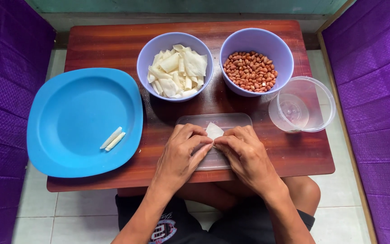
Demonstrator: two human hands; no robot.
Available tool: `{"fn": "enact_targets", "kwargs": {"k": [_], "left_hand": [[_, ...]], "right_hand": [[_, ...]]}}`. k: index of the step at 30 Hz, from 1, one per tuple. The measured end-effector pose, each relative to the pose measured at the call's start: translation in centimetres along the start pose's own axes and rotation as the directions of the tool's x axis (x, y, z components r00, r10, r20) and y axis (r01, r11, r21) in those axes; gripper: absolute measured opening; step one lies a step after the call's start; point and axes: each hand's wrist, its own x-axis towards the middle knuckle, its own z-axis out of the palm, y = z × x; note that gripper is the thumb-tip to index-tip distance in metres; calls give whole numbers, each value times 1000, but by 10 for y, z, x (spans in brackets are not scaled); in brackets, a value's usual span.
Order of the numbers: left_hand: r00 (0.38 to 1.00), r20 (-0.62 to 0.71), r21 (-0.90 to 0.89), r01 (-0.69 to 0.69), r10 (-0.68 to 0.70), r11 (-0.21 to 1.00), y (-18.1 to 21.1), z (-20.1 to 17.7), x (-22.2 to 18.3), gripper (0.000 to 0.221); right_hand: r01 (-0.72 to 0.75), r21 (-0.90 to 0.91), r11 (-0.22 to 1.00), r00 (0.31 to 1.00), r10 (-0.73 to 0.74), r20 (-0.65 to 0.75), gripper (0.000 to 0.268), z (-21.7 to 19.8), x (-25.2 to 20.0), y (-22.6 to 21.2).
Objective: The person is manually wrapping peanuts and sliced ingredients into small square wrappers to create individual food rolls.
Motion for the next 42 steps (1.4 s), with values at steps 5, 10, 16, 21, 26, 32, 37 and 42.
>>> {"fn": "enact_targets", "kwargs": {"k": [5, 10, 16, 21, 26, 32, 37, 42], "left_hand": [[1000, 0, 16, 7, -7, 1000, 3, -1, 2, 10], [1000, 11, 33, 7, -8, 999, 4, -1, 3, 11], [999, 10, 33, 31, -31, 999, 7, 0, 4, 12], [1000, -2, 54, 25, -25, 998, 4, 9, 2, 13], [998, -22, 37, 51, -50, 998, 5, 8, 5, 10], [998, -8, 43, 55, -54, 998, 4, 8, 4, 10], [996, -20, 31, 82, -81, 996, 7, 9, 4, 11], [997, -59, 62, 58, -54, 996, 14, 5, 7, 8]], "right_hand": [[0, 18, 1000, 998, -2, 70, 14, -10, -1, -2], [8, 46, 999, 996, -13, 87, 20, -8, -1, 7], [13, -14, 1000, 1000, -13, 16, 6, 0, -1, 12], [12, -69, 998, 1000, -12, -3, 6, 2, 0, 3], [-18, -59, 998, 1000, 19, 14, 6, -2, 1, -5], [-44, -62, 997, 999, 42, -33, 5, 5, -2, 0], [-23, -11, 1000, 994, 22, -103, 10, 3, -7, -1], [2, -20, 1000, 1000, -2, -17, 23, 0, -7, -7]]}}
